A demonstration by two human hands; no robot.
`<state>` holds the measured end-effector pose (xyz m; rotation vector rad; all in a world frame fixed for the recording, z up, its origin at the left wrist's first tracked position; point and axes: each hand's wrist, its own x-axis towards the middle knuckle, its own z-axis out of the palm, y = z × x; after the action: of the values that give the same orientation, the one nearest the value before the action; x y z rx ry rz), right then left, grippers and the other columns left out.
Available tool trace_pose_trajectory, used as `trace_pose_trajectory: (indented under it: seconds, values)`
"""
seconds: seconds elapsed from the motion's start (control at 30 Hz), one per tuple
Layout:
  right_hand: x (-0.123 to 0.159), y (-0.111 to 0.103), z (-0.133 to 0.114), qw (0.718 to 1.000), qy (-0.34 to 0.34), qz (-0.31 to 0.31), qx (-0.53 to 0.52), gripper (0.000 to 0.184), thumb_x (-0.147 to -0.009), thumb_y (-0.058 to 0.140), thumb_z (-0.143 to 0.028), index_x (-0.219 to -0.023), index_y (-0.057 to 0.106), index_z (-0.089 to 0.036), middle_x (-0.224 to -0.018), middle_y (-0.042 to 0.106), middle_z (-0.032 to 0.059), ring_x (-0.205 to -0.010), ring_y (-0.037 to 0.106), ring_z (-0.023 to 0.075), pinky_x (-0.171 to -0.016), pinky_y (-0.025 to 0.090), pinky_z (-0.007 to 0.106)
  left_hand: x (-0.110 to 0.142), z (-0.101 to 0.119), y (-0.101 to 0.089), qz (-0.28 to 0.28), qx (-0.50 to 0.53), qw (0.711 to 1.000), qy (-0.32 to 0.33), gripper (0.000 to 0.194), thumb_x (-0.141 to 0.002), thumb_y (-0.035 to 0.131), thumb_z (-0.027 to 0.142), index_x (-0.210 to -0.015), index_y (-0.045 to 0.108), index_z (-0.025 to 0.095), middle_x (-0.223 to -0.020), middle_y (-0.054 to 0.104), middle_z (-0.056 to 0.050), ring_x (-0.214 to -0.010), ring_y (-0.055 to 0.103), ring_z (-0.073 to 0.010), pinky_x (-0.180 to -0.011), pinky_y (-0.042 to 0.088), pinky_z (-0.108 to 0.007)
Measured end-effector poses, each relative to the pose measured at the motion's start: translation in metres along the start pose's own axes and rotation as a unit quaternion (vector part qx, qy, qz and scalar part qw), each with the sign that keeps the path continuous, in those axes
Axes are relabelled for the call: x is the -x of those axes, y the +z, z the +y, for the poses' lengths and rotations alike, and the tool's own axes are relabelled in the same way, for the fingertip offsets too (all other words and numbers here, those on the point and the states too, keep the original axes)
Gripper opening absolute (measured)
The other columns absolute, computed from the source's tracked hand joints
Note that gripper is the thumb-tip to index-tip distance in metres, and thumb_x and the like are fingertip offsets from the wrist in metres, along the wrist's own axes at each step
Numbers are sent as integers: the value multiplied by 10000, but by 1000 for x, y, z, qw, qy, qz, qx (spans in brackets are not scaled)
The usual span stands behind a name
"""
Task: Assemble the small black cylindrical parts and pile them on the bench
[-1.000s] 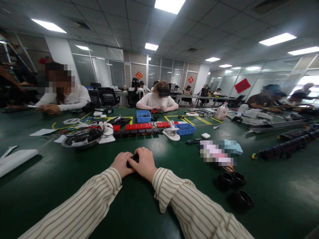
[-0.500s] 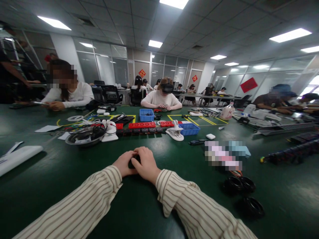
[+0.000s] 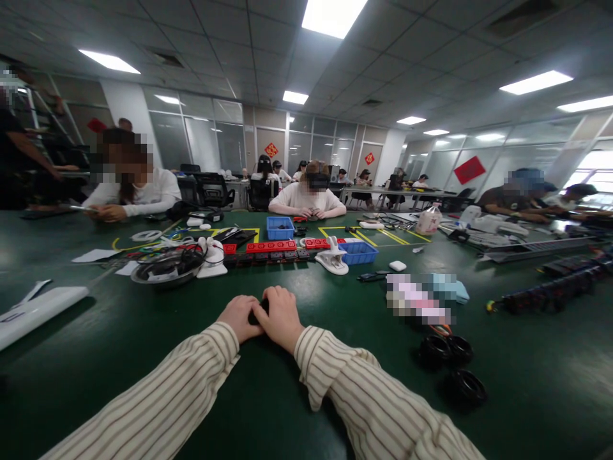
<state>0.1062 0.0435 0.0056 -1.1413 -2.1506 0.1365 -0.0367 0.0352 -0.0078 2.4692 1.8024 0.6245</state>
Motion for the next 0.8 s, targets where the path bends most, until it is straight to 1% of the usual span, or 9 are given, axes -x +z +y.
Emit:
trace_pose_trajectory:
  seconds: [0.1, 0.17, 0.27, 0.37, 0.47, 0.57, 0.67, 0.73, 0.8]
  values:
    - [1, -4, 0, 1000, -26, -8, -17, 140, -815, 553, -317, -868, 557, -187, -866, 601, 34, -880, 520, 200, -855, 348, 374, -1, -6, 1, -6, 13, 1000, 24, 273, -589, 672, 263, -830, 665, 136, -972, 643, -119, -945, 578, -284, -906, 428, -398]
    - [2, -5, 0, 998, -46, -16, -28, 99, -818, 531, -245, -902, 559, -199, -890, 621, 13, -907, 533, 177, -945, 304, 381, -1, -12, 2, -16, 27, 999, 45, 284, -593, 661, 236, -865, 669, 156, -991, 648, -95, -973, 578, -259, -917, 434, -354]
    - [3, -3, 1, 995, -77, -28, -60, 260, -818, 451, -121, -1056, 522, -200, -997, 632, 10, -992, 537, 148, -1067, 172, 396, -3, -20, 6, -27, 45, 997, 65, 290, -603, 651, 228, -891, 668, 195, -1034, 648, -59, -1032, 564, -239, -948, 421, -318]
    - [3, 0, 3, 991, -87, -25, -97, 356, -851, 421, -145, -1205, 437, -171, -1150, 588, 51, -1119, 484, 162, -1096, 94, 434, -4, -24, 9, -26, 50, 997, 60, 319, -605, 659, 267, -908, 658, 166, -1084, 630, -95, -1053, 554, -269, -961, 405, -360]
    - [2, 1, 5, 994, -51, -14, -98, 388, -876, 466, -299, -1234, 418, -157, -1199, 550, 86, -1145, 456, 207, -1075, 135, 475, -3, -22, 9, -17, 51, 997, 51, 487, -598, 679, 344, -1037, 605, 148, -1130, 604, -117, -1072, 535, -301, -970, 379, -418]
    - [1, 0, 5, 997, -22, -7, -76, 418, -825, 548, -397, -1157, 471, -156, -1122, 566, 89, -1073, 482, 229, -1022, 239, 460, -3, -16, 6, -9, 39, 999, 29, 582, -595, 683, 399, -1111, 543, 168, -1109, 605, -94, -1050, 544, -303, -970, 359, -456]
    - [0, 0, 3, 999, -5, -7, -37, 376, -766, 595, -466, -990, 532, -171, -999, 569, 77, -952, 501, 234, -892, 355, 412, -3, -9, 5, -11, 18, 1000, 4, 482, -594, 681, 362, -1014, 563, 157, -1015, 621, -97, -993, 564, -302, -981, 322, -499]
    - [0, 1, 2, 1000, 5, -6, -13, 347, -763, 580, -492, -909, 538, -180, -933, 558, 69, -898, 496, 231, -821, 378, 390, -3, -6, 6, -14, 14, 1000, 2, 369, -598, 671, 319, -916, 580, 155, -950, 625, -95, -957, 573, -296, -991, 300, -512]
    - [0, 1, 2, 1000, 10, -3, 3, 331, -770, 568, -494, -879, 539, -182, -899, 547, 64, -877, 489, 227, -793, 378, 379, -4, -6, 8, -11, 16, 1000, 4, 287, -599, 663, 287, -843, 584, 158, -901, 624, -88, -927, 577, -288, -981, 317, -498]
